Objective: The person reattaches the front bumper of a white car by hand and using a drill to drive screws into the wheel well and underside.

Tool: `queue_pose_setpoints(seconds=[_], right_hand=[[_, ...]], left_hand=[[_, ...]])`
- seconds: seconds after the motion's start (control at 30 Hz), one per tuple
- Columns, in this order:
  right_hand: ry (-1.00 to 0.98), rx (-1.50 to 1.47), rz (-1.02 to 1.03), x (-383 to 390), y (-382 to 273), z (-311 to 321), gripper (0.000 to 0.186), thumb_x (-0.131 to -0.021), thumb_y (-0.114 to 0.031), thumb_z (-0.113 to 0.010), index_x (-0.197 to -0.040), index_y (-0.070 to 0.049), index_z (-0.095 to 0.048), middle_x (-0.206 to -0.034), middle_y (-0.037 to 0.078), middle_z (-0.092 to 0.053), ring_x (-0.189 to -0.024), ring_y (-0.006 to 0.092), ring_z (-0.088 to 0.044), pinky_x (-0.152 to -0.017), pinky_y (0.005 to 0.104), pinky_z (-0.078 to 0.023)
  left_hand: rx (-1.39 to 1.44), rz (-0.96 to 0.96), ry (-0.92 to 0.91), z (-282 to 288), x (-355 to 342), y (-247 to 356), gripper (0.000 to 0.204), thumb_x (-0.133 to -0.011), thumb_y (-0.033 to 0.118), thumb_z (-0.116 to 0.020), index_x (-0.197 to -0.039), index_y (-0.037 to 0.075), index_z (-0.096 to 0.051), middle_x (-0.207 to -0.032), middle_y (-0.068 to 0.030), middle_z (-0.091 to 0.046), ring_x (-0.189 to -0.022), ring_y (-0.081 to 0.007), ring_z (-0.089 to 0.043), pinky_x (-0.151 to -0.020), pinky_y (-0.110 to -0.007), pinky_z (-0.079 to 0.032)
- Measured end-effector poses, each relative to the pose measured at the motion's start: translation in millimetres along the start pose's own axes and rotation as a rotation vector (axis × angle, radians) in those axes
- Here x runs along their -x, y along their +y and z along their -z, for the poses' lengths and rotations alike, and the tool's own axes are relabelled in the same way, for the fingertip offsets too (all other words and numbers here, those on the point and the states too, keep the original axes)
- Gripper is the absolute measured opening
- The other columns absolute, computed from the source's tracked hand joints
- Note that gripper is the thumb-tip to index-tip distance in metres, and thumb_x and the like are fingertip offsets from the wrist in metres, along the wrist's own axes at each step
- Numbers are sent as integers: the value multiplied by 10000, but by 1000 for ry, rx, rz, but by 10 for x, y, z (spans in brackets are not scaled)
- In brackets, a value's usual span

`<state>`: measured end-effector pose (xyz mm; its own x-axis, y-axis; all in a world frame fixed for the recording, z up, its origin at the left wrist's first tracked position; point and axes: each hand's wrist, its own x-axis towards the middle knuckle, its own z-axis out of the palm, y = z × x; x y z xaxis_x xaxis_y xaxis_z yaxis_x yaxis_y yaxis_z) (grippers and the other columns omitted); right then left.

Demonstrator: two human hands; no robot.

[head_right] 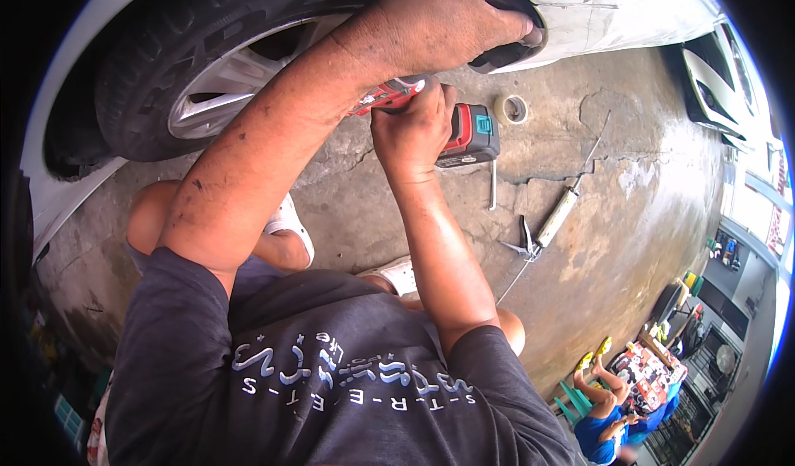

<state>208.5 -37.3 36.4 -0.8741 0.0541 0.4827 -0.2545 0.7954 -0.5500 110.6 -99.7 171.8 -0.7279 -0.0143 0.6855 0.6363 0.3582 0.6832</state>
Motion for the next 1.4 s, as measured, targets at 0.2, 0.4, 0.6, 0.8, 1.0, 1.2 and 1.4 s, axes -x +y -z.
queue_pose_setpoints(seconds=[0.2,0.4,0.6,0.8,1.0,1.2,1.4], right_hand=[[27,-6,2,-18,18,-41,443,-710,-129,-846,-1054,-16,-591,-957,153,-644,-966,442,-588,-830,541,-507],[14,-4,-8,-25,4,-52,459,-713,-119,-833,-1089,-10,-595,-971,156,-648,-990,443,-585,-846,541,-509],[25,-45,-29,-46,-61,-63,468,-717,-118,-825,-1110,-16,-592,-983,159,-648,-1011,448,-582,-862,547,-506],[58,-64,-61,-44,-62,-68,404,-795,-193,-844,-1090,-21,-628,-1030,175,-695,-1001,443,-607,-881,520,-505],[-1,19,-13,-27,43,99,453,-710,-118,-827,-1067,-12,-570,-955,180,-644,-969,446,-591,-847,542,-510],[-53,98,29,44,110,122,491,-683,-130,-843,-1054,-11,-544,-953,174,-625,-979,433,-585,-803,535,-519],[-20,74,22,-15,143,94,515,-673,-150,-858,-1054,-8,-543,-947,174,-623,-985,430,-585,-803,530,-522]], left_hand=[[34,72,-101,29,-8,4,211,-852,138,-705,-951,-47,-682,-758,-204,-692,-672,-364,-685,-660,-483,-577],[10,19,-26,61,-39,40,170,-875,102,-674,-951,-48,-649,-692,-167,-648,-623,-326,-671,-587,-464,-581],[61,169,-188,88,-74,82,149,-895,87,-658,-953,-48,-637,-690,-151,-641,-599,-296,-662,-554,-427,-586],[98,74,-160,89,-83,67,108,-900,80,-645,-905,-28,-647,-653,-138,-636,-570,-265,-648,-516,-407,-571],[15,87,-194,195,-86,121,140,-873,77,-641,-815,-50,-641,-606,-158,-630,-574,-274,-656,-527,-439,-553],[7,185,-338,269,-138,157,179,-850,138,-697,-871,-40,-701,-661,-179,-676,-625,-308,-694,-616,-433,-585],[-61,208,-370,348,-158,225,279,-872,201,-731,-991,-51,-727,-821,-230,-737,-790,-348,-740,-762,-443,-604]])
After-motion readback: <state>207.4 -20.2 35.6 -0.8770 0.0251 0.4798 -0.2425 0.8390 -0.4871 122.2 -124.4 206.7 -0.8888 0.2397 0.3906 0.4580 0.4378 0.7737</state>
